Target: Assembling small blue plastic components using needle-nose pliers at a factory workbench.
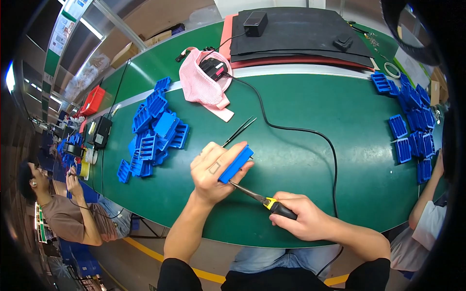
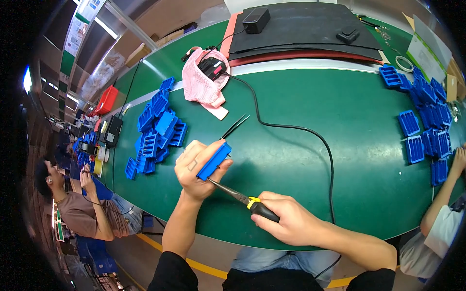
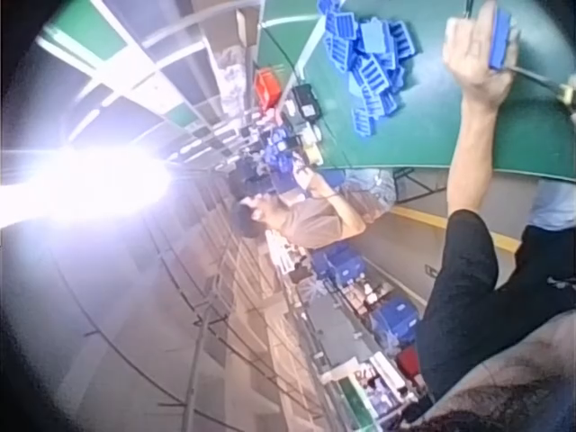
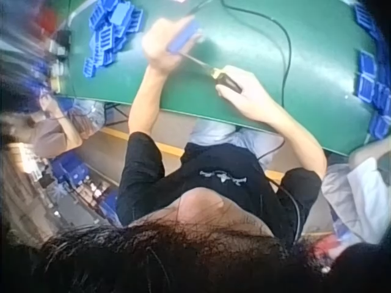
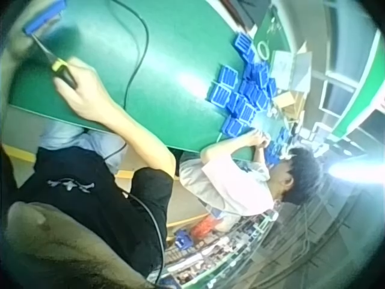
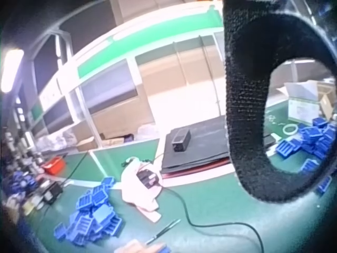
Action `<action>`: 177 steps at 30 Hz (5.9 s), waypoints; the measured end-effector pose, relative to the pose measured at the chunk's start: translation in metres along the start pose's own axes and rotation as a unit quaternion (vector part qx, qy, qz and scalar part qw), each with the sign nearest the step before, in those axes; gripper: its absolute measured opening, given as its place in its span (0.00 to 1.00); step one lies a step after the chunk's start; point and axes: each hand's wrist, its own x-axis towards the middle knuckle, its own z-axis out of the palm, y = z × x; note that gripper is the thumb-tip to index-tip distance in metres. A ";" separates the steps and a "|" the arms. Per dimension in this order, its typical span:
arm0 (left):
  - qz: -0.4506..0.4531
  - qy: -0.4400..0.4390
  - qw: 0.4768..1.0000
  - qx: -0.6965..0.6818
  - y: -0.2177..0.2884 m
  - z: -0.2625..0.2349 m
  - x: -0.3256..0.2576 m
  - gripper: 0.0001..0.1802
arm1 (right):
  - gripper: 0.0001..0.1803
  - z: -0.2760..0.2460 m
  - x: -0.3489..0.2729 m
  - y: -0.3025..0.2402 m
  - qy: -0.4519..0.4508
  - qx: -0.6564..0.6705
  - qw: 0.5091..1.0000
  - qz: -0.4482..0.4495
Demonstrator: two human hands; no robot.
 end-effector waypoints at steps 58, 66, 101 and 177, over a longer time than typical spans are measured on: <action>-0.433 -0.215 0.803 -0.347 0.157 -0.023 -0.157 0.32 | 0.14 0.122 -0.159 0.067 0.364 0.293 0.874 0.136; -0.558 -0.143 0.748 -0.329 0.172 0.009 -0.194 0.16 | 0.35 0.124 -0.156 0.086 0.345 0.241 0.907 0.024; -0.507 -0.003 0.740 -0.443 0.186 0.043 -0.205 0.19 | 0.30 0.139 -0.131 0.089 0.374 0.167 0.911 0.043; -0.628 -0.079 0.615 -0.469 0.209 0.005 -0.142 0.19 | 0.12 0.130 -0.119 0.000 0.420 0.308 0.777 0.355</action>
